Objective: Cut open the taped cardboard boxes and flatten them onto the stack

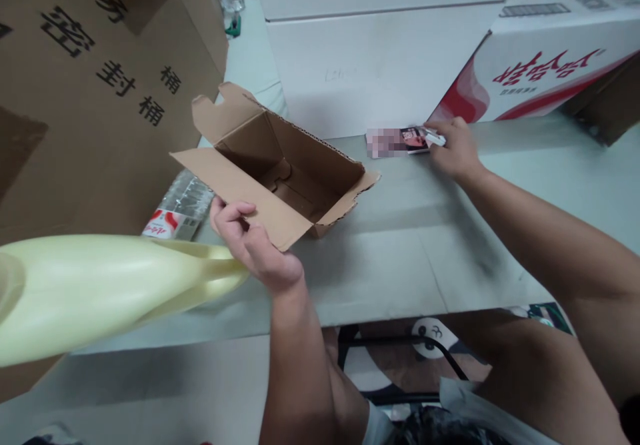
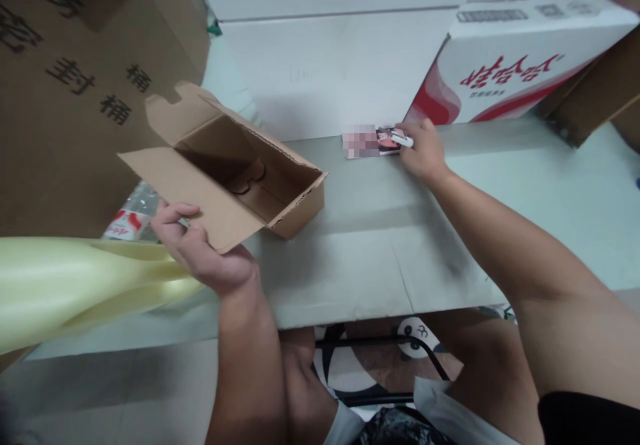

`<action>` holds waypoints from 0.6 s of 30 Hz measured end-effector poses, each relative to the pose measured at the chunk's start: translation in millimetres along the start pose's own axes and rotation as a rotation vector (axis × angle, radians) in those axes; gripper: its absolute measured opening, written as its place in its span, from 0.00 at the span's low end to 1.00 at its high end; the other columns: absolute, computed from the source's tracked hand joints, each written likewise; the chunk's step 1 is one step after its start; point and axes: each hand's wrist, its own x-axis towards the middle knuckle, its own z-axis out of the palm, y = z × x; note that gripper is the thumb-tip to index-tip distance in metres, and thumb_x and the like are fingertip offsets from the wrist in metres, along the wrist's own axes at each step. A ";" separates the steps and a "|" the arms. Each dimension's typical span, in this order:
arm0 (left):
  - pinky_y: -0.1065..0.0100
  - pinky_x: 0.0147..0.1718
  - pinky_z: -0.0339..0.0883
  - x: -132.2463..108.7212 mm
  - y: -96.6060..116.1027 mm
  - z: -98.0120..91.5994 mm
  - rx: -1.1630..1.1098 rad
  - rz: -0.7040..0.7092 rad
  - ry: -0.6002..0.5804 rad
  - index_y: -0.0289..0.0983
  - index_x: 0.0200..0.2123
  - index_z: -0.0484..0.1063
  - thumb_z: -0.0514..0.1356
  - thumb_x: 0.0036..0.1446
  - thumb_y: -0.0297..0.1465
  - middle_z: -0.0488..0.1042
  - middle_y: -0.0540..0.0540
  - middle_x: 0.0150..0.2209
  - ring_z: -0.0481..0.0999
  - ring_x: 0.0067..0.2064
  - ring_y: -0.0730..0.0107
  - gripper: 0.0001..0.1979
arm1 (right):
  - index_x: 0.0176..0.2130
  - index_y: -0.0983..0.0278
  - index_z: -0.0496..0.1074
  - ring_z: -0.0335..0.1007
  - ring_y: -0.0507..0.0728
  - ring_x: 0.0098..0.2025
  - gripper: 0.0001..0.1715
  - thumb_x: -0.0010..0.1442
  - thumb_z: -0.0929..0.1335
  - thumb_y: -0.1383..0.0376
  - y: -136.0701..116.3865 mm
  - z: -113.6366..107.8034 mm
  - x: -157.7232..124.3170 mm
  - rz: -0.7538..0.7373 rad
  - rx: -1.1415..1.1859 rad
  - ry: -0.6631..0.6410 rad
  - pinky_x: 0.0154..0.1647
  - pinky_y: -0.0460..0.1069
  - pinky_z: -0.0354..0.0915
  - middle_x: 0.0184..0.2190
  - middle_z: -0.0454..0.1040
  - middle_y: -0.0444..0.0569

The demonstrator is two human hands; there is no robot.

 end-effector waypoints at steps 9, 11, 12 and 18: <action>0.58 0.62 0.56 -0.7 -0.5 0.1 0.019 -0.013 0.004 0.41 0.35 0.63 0.49 0.53 0.30 0.64 0.44 0.44 0.60 0.64 0.59 0.06 | 0.64 0.66 0.66 0.63 0.72 0.60 0.43 0.53 0.72 0.52 0.7 -7.3 2.3 0.222 0.009 -0.173 0.62 0.61 0.60 0.58 0.65 0.67; 0.58 0.61 0.56 -0.4 -0.8 0.5 0.014 -0.012 0.009 0.41 0.35 0.64 0.49 0.53 0.30 0.64 0.44 0.44 0.59 0.65 0.59 0.07 | 0.66 0.63 0.63 0.62 0.74 0.61 0.48 0.52 0.73 0.50 0.0 -7.8 4.1 0.171 -0.019 -0.236 0.62 0.63 0.60 0.58 0.68 0.65; 0.58 0.61 0.56 -0.3 -1.0 0.8 0.006 -0.013 0.013 0.41 0.35 0.64 0.49 0.53 0.30 0.64 0.44 0.44 0.60 0.64 0.59 0.07 | 0.68 0.61 0.60 0.63 0.74 0.60 0.50 0.52 0.73 0.49 -0.2 -7.5 5.1 0.155 -0.023 -0.260 0.61 0.64 0.61 0.58 0.69 0.64; 0.56 0.63 0.53 -0.9 -1.5 2.7 -0.034 -0.029 0.023 0.40 0.35 0.65 0.50 0.52 0.30 0.64 0.44 0.45 0.60 0.64 0.58 0.07 | 0.69 0.58 0.55 0.68 0.74 0.58 0.55 0.49 0.72 0.46 -0.5 -1.1 6.7 0.164 -0.026 -0.271 0.57 0.66 0.65 0.60 0.70 0.58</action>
